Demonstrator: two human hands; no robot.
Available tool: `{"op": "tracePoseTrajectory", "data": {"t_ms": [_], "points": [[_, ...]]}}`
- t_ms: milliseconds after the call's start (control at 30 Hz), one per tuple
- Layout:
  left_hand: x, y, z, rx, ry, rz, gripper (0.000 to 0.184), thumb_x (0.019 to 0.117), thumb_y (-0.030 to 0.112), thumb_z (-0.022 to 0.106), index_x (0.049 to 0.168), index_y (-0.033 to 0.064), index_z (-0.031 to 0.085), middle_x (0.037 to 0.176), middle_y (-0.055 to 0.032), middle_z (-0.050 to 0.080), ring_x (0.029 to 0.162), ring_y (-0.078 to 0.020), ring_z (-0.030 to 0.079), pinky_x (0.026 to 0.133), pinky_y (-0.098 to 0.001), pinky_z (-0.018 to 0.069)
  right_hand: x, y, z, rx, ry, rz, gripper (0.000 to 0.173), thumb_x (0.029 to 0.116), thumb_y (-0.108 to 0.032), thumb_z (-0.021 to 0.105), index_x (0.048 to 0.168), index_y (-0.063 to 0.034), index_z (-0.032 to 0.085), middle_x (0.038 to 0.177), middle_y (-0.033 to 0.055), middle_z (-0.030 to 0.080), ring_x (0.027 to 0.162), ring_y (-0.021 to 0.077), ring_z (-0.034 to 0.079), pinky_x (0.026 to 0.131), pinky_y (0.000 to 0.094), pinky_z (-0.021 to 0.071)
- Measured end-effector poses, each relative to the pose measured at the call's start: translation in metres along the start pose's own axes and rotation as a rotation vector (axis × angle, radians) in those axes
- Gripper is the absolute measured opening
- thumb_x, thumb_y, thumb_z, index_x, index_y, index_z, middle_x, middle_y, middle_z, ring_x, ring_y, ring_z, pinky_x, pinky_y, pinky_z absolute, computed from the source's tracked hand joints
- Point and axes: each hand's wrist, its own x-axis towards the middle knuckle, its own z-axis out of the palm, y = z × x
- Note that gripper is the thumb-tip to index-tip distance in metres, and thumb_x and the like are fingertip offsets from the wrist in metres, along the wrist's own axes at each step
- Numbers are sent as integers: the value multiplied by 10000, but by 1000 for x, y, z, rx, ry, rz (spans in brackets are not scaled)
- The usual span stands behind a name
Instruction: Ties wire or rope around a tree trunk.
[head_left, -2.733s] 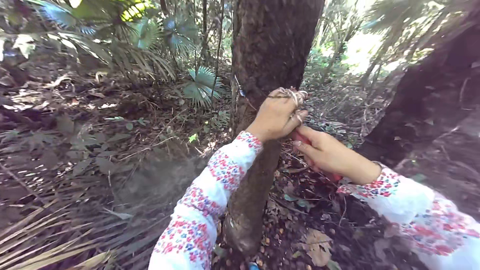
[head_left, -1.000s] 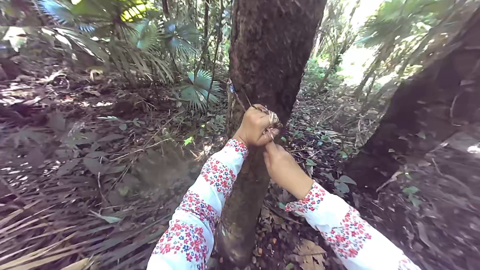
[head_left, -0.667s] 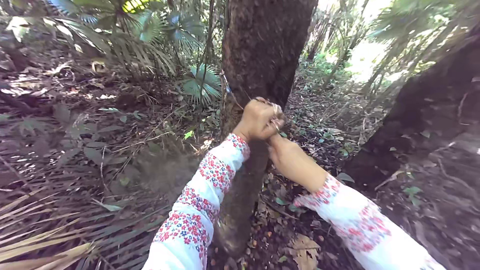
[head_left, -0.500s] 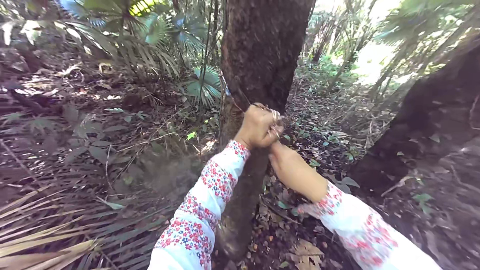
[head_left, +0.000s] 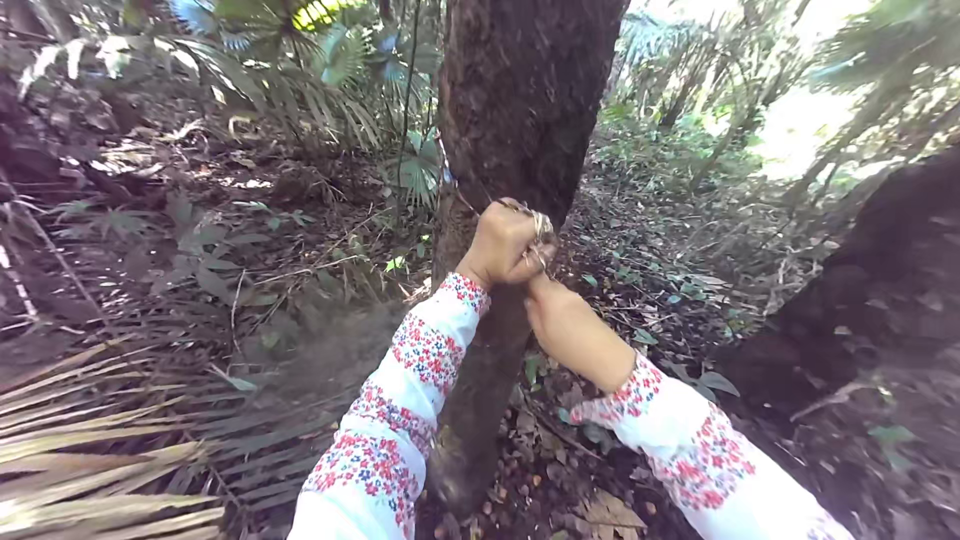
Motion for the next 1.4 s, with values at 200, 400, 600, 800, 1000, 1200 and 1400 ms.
{"op": "tracePoseTrajectory", "data": {"t_ms": [200,400,600,800,1000,1200,1400], "points": [[-6,22,31,132,-3,-15,719,1022,539,242,705,62,676,586,-91,647,557,-195,636,804,-430,521,-11,53,9,-5,76,-127,355,1067,-105,431,1367,31,565,1165,293,653,1031,434,686,886,544,552],[-7,35,64,291,70,-68,672,996,519,289,683,72,683,572,-75,644,565,-185,638,858,-421,520,-6,106,2,-56,98,-283,329,1051,-103,456,1313,38,597,1131,295,661,952,452,700,809,571,567],[7,28,67,444,44,-36,691,1023,509,268,702,65,690,588,-87,661,584,-190,656,882,-391,514,15,129,-7,23,180,-476,293,1043,-114,518,1255,47,640,1058,273,690,917,431,713,797,560,577],[1,6,64,499,44,-41,677,1016,497,277,664,60,656,566,-92,637,560,-196,638,841,-388,522,40,127,-11,-5,67,-442,334,1068,-132,475,1337,22,599,1106,284,671,969,450,698,841,585,553],[0,4,72,492,68,-9,674,1021,506,286,679,70,669,578,-82,654,580,-187,646,853,-380,511,43,139,-1,25,219,-538,282,1029,-92,511,1234,44,649,1054,281,686,870,440,719,727,554,588],[-15,1,84,530,98,-9,675,1022,530,283,676,92,663,571,-57,633,612,-172,636,892,-373,495,50,151,14,-46,235,-493,261,1028,-92,516,1207,32,660,1052,298,676,812,455,717,660,552,586],[-24,-7,96,570,136,40,627,1031,493,319,657,105,638,560,-40,613,640,-161,636,928,-354,478,62,167,22,-109,359,-551,262,989,-56,549,1198,33,679,999,299,675,696,440,708,561,534,577]]}}
